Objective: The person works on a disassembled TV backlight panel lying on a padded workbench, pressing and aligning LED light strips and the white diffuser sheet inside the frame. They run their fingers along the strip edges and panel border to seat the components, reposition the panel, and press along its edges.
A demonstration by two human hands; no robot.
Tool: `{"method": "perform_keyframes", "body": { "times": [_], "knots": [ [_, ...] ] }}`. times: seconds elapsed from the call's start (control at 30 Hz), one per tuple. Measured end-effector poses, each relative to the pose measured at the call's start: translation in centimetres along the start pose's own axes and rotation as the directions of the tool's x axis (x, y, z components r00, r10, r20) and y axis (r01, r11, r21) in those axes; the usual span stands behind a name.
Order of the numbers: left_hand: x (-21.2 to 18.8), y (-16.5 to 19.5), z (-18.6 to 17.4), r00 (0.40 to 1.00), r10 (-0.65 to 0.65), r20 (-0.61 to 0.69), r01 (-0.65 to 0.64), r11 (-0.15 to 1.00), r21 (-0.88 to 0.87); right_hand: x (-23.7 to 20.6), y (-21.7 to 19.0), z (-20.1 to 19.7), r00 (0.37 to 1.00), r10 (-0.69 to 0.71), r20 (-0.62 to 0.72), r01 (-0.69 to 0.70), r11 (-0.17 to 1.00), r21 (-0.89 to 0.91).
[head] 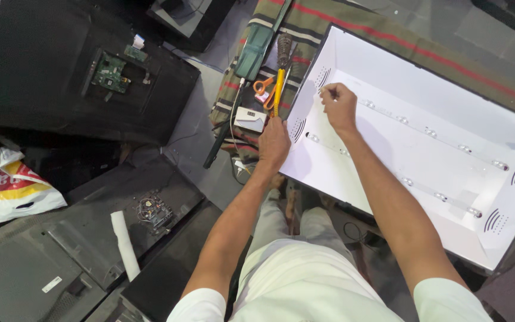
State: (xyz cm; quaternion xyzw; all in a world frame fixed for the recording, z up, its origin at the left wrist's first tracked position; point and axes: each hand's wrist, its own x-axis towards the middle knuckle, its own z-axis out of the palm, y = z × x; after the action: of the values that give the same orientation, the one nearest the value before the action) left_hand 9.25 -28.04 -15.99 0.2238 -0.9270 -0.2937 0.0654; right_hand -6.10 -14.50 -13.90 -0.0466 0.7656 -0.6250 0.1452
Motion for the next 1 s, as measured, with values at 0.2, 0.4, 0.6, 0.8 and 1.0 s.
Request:
{"method": "perform_keyframes", "body": {
  "times": [0.2,0.4,0.6,0.8,1.0],
  "knots": [
    [1.1,0.9,0.3,0.999,-0.020,-0.026,0.020,1.000,0.019,3.8,0.7,-2.4,0.999,-0.029,-0.046,0.028,1.000,-0.014],
    [1.1,4.1,1.4,0.995,-0.087,-0.048,0.090,0.993,0.072,8.9,1.3,-7.8,0.945,-0.286,-0.162,0.227,0.924,-0.307],
    [2.0,7.2,2.8,0.988,-0.137,-0.066,0.138,0.990,0.018,15.1,0.9,-12.5,0.872,-0.490,0.010,0.443,0.778,-0.446],
    [3.0,9.7,3.1,0.987,0.051,-0.151,-0.056,0.998,-0.030,19.7,1.5,-14.0,0.754,-0.629,0.188,0.606,0.558,-0.567],
    [4.2,13.1,3.8,0.989,0.056,-0.134,-0.059,0.998,-0.016,23.1,2.0,-16.5,0.728,-0.625,0.284,0.641,0.472,-0.605]
  ]
}}
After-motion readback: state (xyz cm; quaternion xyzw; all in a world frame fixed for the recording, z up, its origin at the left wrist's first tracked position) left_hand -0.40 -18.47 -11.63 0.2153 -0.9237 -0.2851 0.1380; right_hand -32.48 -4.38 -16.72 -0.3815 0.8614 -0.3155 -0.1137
